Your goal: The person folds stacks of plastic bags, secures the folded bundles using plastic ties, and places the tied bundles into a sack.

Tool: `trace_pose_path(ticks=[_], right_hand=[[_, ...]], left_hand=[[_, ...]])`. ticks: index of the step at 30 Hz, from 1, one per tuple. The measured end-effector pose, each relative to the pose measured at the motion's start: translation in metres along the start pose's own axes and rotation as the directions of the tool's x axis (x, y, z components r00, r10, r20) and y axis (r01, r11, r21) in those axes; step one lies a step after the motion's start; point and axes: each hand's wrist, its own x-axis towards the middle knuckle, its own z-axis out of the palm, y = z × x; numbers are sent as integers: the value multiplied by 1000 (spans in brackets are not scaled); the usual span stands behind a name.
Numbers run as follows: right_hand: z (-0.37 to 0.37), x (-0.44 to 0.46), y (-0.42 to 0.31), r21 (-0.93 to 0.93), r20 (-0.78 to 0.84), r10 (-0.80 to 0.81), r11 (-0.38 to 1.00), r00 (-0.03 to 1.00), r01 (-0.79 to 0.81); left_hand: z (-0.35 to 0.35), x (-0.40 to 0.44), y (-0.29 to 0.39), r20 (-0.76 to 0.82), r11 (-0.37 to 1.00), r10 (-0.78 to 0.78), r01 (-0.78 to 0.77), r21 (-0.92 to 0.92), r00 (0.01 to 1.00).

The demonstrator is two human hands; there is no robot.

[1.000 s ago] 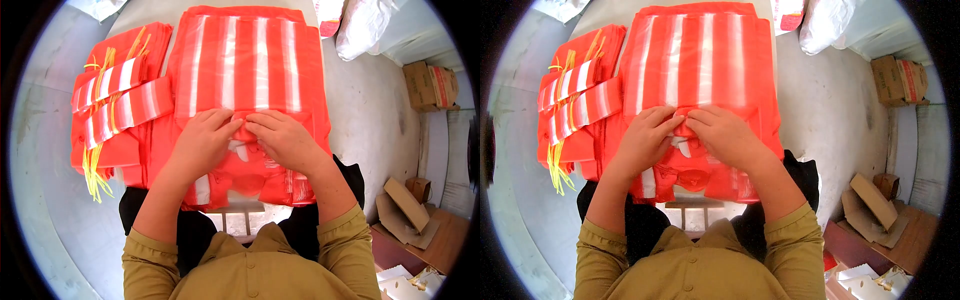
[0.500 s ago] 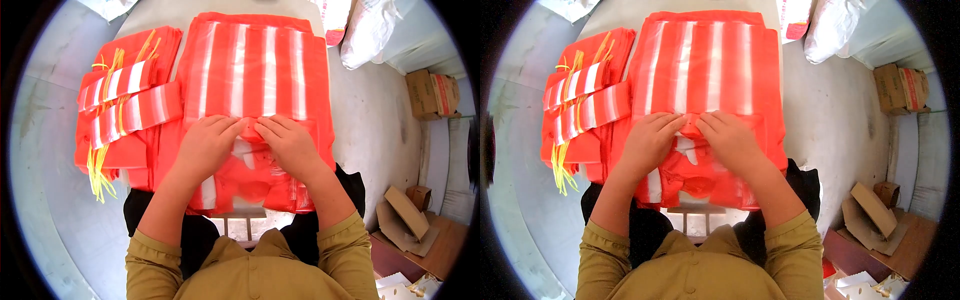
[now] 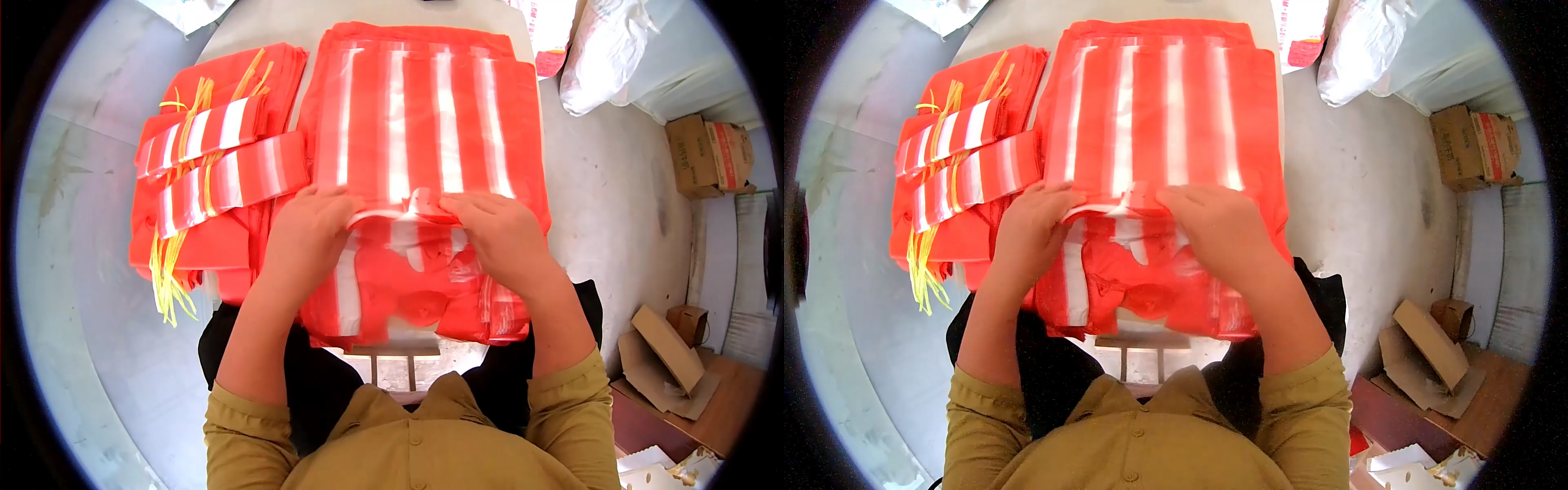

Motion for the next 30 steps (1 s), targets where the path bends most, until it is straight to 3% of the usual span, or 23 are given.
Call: trace_pose_path(ticks=[2,4,5,8,10,11,13,14,16,19,25,28,30], right_hand=[[-11,-5,-2,24,197,64,997,978,-70],[-20,-10,-3,25,447,92,993,890,-115],[-21,-12,-2,84,459,71,989,886,-122],[-22,-10,4,199,518,64,961,853,-193],[-23,3,7,194,594,128,935,794,-296],[-20,8,12,240,587,106,924,803,-297],[-12,15,24,327,569,63,897,820,-296],[-10,18,27,297,563,104,901,820,-318],[-6,24,28,237,548,181,902,816,-360],[-11,28,16,204,519,414,789,747,-579],[-14,-6,46,306,224,308,879,925,-367],[-31,-18,53,261,407,477,756,779,-600],[-27,-27,56,351,381,490,708,784,-613]], left_hand=[[-9,-11,7,75,990,-48,58,-129,996],[-20,-18,9,276,945,-136,208,-251,951],[-22,-22,8,379,910,-166,289,-298,911],[-21,-32,5,405,836,-184,360,-415,895],[-11,-37,-2,271,854,-166,276,-441,948],[-5,-38,-5,199,862,-155,231,-451,968],[2,-38,-4,243,781,-321,401,-478,915],[4,-37,-4,268,729,-398,480,-488,877],[-1,-29,4,263,757,-434,507,-413,862],[2,-26,4,225,802,-451,502,-322,864],[6,-26,5,212,780,-502,545,-307,838],[3,-23,8,220,762,-530,574,-301,819],[3,-23,9,232,755,-539,586,-293,810]])
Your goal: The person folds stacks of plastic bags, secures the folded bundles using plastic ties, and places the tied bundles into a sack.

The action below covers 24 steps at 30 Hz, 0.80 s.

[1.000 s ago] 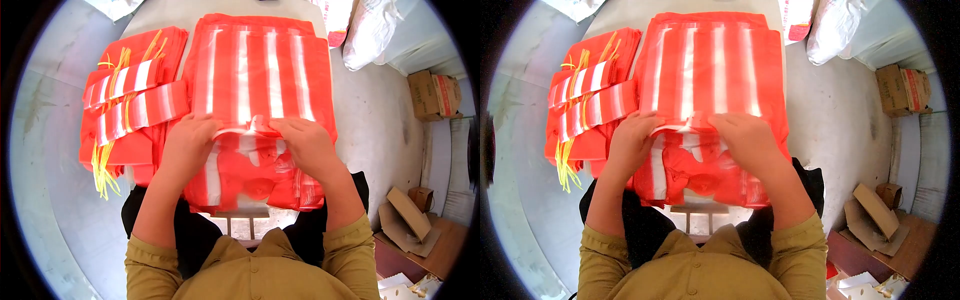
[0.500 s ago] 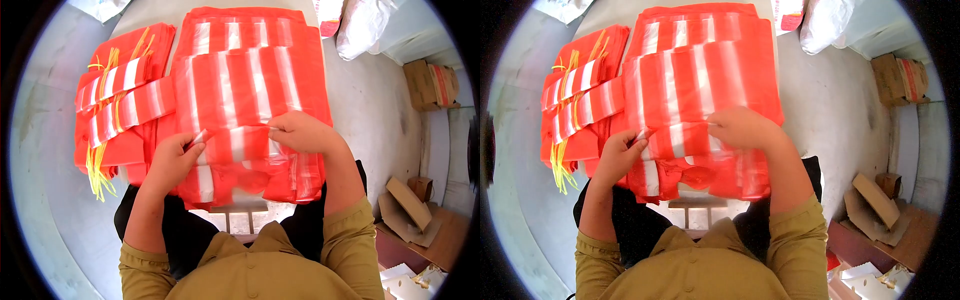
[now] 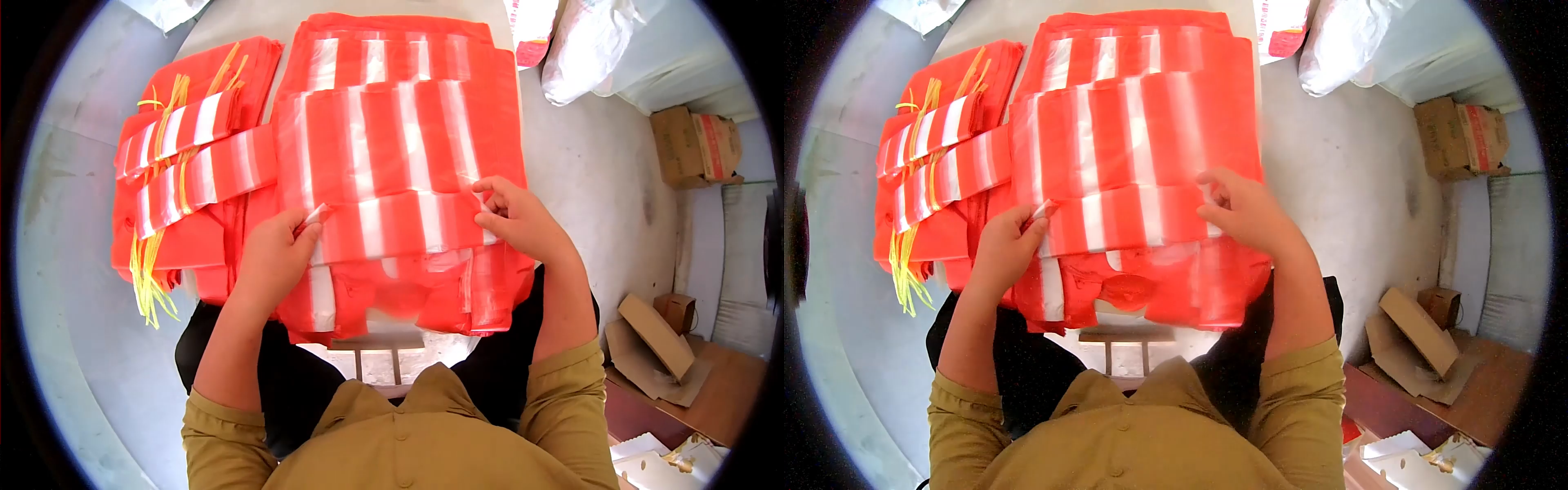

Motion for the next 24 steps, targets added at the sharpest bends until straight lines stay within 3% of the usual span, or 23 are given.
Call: trace_pose_path(ticks=[1,5,8,11,17,20,22,24], right_hand=[[2,0,5,55,-18,0,999,1000,1],[13,3,14,-37,-146,-95,995,985,90],[16,-1,8,-105,-195,-131,988,972,112],[19,-4,4,-104,-191,-172,983,966,154],[21,-9,4,-115,-180,-187,979,966,169],[19,-11,3,-105,-167,-162,984,973,145],[16,-13,4,-141,-134,-209,972,969,190],[13,-17,2,-225,-104,-230,953,968,203]], left_hand=[[0,0,0,0,1000,0,0,-1,1000],[4,1,-13,-38,996,41,-44,-82,998],[-6,-2,-3,-2,998,-52,52,-19,999],[-17,-5,-15,79,989,-67,77,-128,995],[-28,-10,-23,57,964,-83,95,-250,995],[-33,-14,-23,161,969,-83,118,-218,983],[-32,-24,-9,105,998,52,-56,35,993],[-24,-32,-1,29,934,219,-218,282,975]])
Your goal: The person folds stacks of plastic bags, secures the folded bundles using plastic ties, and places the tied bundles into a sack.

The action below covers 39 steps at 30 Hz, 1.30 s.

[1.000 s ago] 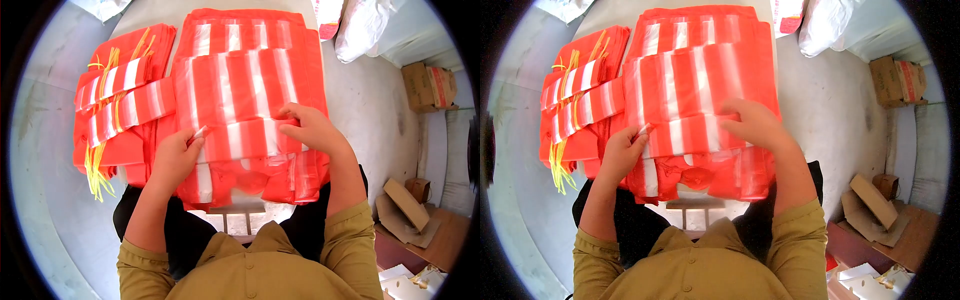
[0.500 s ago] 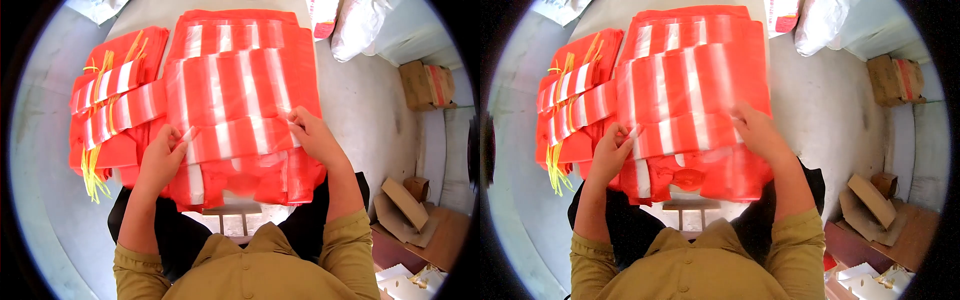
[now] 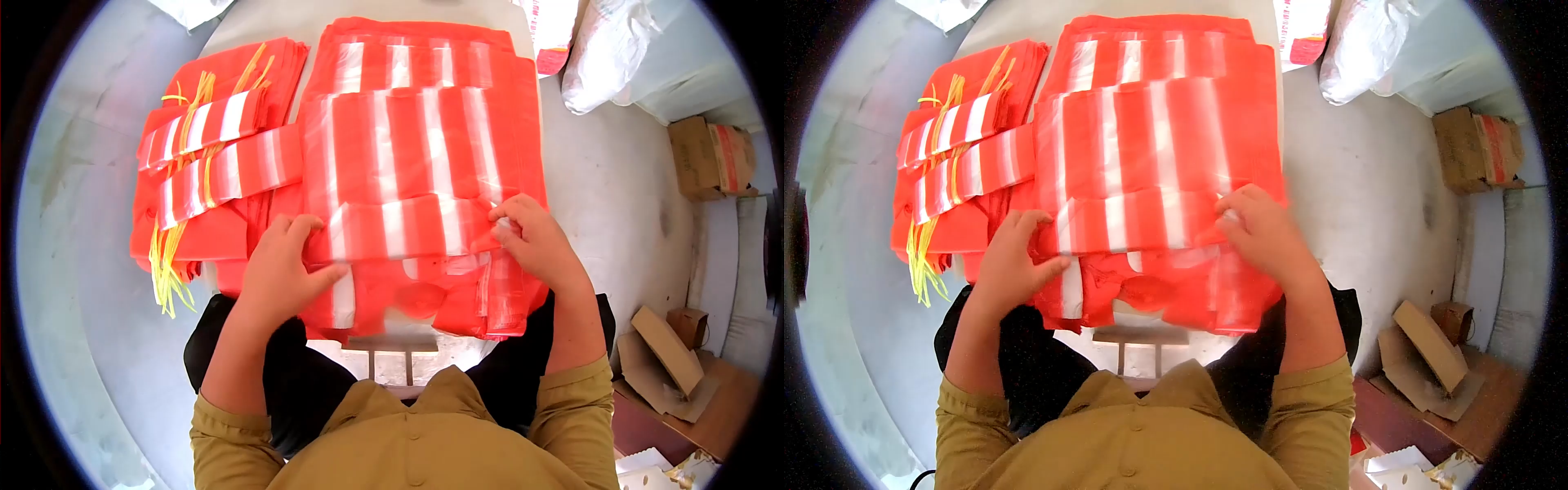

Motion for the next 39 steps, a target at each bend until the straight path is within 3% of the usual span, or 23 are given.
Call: trace_pose_path(ticks=[2,5,8,10,13,19,28,35,39], right_hand=[[-1,-2,-3,-54,24,-15,998,1000,16],[-2,-6,-11,-90,41,-25,996,999,28],[-3,-7,-15,-132,51,-19,991,999,25],[-5,-6,-17,-171,83,13,985,996,1],[-2,-6,-12,-295,28,-136,945,990,138],[1,-3,-9,-383,-52,-303,886,951,262],[3,-2,-4,-468,-40,-295,850,955,243],[-8,2,2,-296,-59,-317,911,947,287],[-14,5,7,-232,-32,-337,918,941,321]], left_hand=[[9,-2,8,-138,957,168,-128,262,976],[22,3,11,-145,883,413,-357,304,899],[38,12,5,-133,845,499,-447,293,856],[36,14,6,-93,863,463,-423,277,882],[35,17,5,-81,875,438,-404,268,895],[36,19,6,-93,871,443,-404,279,892],[38,21,2,-161,848,491,-426,316,856],[27,20,-5,-95,924,363,-344,169,927],[22,20,-7,-159,936,350,-338,102,923]])
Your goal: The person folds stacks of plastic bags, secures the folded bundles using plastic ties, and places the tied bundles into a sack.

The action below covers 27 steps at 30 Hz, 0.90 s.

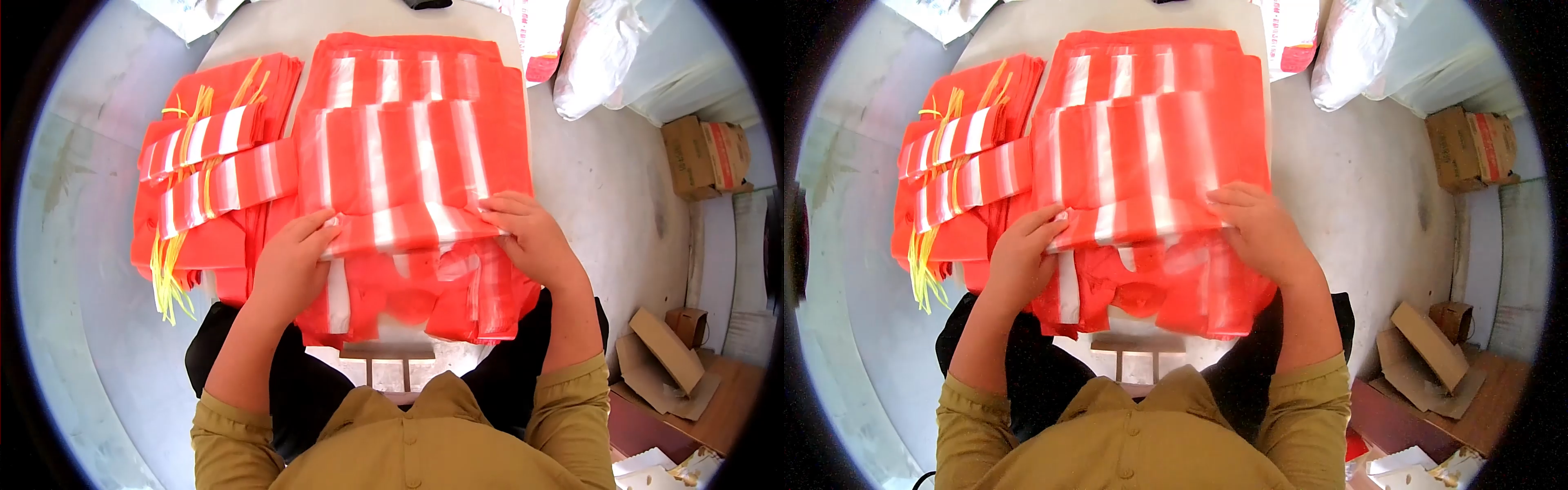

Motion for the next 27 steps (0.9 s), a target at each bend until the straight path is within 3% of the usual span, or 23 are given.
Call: trace_pose_path(ticks=[4,5,7,8,11,14,20,23,26,27], right_hand=[[-10,-10,4,157,46,13,987,999,-20],[-16,-15,5,316,134,160,928,978,-195],[-30,-16,7,544,362,376,658,853,-521],[-33,-13,6,549,331,408,650,851,-525],[-31,-1,7,551,234,476,654,848,-519],[-15,7,14,523,152,497,693,854,-497],[0,13,19,507,79,506,722,859,-471],[7,15,25,502,28,495,745,869,-440],[3,14,28,510,-3,454,767,891,-389],[1,13,29,525,25,456,751,889,-400]], left_hand=[[-11,-3,-2,33,991,-30,34,-128,999],[-14,-5,-2,65,985,-41,51,-163,997],[-24,-3,5,228,903,-238,302,-305,944],[-27,-2,7,317,833,-321,425,-354,893],[-18,0,4,367,655,-445,577,-489,817],[-5,-1,-4,330,584,-479,576,-572,813],[12,-3,-19,242,590,-526,555,-587,815],[9,0,-15,273,567,-560,603,-561,782],[15,-1,-18,157,683,-540,540,-492,827],[17,-1,-20,162,658,-548,543,-523,820]])
